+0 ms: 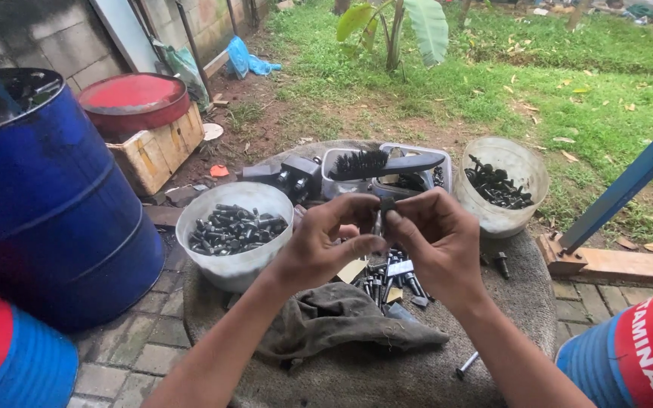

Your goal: The person assembles small metal components by hand on a concrete table. They pick up cylindrical metal pieces and fasteners, fitting them together and occasionally using a small rectangular abrasive block to rub the surfaces. The workspace contains several containers filled with similar parts and tools.

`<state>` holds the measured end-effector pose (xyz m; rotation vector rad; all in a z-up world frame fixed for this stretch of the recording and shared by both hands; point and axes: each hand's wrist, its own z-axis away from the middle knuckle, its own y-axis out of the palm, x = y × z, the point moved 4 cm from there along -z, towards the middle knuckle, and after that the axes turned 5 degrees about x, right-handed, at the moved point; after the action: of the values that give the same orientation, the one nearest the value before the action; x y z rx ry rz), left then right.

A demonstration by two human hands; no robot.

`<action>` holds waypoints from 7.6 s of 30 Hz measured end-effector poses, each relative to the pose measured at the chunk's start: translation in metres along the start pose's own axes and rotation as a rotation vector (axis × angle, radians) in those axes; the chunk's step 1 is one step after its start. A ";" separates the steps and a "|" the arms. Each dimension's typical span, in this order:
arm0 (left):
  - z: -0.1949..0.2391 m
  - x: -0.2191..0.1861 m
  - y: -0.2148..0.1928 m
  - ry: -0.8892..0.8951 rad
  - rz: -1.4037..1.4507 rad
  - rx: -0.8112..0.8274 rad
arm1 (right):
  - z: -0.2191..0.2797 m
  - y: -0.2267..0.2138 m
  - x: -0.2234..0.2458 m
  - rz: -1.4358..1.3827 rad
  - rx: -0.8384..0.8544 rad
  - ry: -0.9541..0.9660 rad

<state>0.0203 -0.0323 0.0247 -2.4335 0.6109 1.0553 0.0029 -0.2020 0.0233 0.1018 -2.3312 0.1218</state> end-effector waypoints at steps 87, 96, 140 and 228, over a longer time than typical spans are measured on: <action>-0.065 0.005 -0.036 -0.269 -0.435 -0.003 | -0.058 -0.017 -0.045 0.012 -0.007 0.126; -0.080 0.006 -0.025 -0.189 -0.618 0.152 | -0.044 -0.024 -0.059 0.058 -0.084 0.141; -0.047 -0.002 -0.031 0.015 -0.259 0.149 | -0.029 -0.016 -0.026 0.082 0.187 -0.198; -0.039 0.009 -0.022 0.141 -0.312 0.060 | -0.025 -0.017 -0.021 0.014 0.128 -0.099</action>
<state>0.0601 -0.0366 0.0463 -2.4615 0.2859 0.7346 0.0368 -0.2150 0.0263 0.1580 -2.4217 0.2791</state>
